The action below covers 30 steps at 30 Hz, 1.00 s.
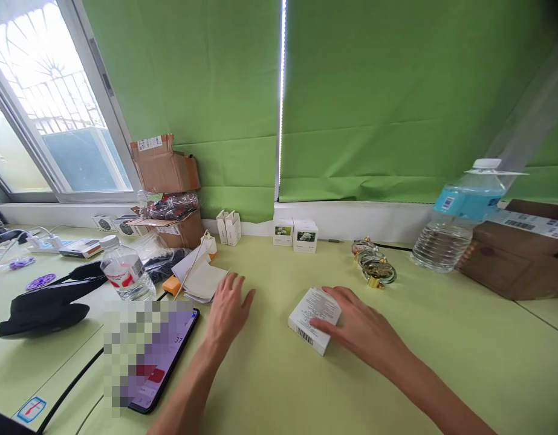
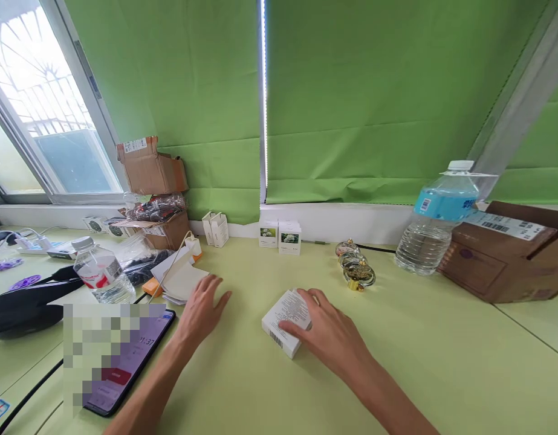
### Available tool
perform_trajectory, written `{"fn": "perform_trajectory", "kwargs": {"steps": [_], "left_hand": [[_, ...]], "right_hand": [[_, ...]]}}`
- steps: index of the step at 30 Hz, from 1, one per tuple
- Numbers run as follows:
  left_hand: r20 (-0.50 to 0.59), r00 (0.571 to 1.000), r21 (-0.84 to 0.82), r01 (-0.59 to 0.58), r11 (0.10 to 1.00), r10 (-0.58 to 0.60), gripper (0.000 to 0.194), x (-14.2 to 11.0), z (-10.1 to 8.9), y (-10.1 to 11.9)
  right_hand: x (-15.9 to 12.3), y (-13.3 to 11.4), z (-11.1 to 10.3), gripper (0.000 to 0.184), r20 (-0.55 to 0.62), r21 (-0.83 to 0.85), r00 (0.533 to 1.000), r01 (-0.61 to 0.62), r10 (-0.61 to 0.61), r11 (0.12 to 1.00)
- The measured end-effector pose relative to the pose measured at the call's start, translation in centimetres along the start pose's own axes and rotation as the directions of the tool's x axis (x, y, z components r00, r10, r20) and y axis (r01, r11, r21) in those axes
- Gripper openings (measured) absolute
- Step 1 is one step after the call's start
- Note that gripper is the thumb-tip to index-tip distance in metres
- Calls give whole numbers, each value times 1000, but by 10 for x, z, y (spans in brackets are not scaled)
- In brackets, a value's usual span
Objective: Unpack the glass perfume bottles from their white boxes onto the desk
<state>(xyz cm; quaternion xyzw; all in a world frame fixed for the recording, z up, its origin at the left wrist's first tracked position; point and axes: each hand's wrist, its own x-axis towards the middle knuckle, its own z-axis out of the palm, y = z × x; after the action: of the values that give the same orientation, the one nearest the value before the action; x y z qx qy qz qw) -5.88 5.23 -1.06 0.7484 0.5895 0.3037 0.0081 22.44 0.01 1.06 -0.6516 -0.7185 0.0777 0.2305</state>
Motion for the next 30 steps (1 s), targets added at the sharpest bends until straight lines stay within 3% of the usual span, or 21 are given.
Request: {"fn": "perform_trajectory", "kwargs": {"steps": [3, 8, 12, 17, 21, 26, 30], "left_hand": [[52, 997, -146, -47, 988, 55, 35, -9, 7, 24], [137, 990, -371, 9, 929, 45, 32, -19, 13, 41], [216, 976, -527, 98, 844, 22, 40, -19, 13, 46], [321, 940, -676, 141, 724, 116, 43, -17, 9, 55], [298, 952, -665, 159, 730, 64, 35, -16, 9, 56], [174, 980, -562, 175, 808, -91, 34, -16, 9, 50], [152, 985, -481, 148, 864, -84, 39, -19, 8, 52]], "right_hand": [[-8, -5, 11, 79, 85, -114, 996, 16, -6, 993], [-9, -6, 17, 76, 135, -77, 990, 50, -40, 996], [-9, -12, 15, 76, 98, -6, 978, 185, -184, 983], [-12, -22, 12, 59, 66, 25, 932, 357, -358, 934], [-13, -26, 12, 46, -24, 43, 928, 374, -373, 927], [-15, -32, 14, 31, -166, 125, 940, 319, -297, 940], [-18, -34, 19, 37, -55, 268, 973, 231, -224, 935]]}}
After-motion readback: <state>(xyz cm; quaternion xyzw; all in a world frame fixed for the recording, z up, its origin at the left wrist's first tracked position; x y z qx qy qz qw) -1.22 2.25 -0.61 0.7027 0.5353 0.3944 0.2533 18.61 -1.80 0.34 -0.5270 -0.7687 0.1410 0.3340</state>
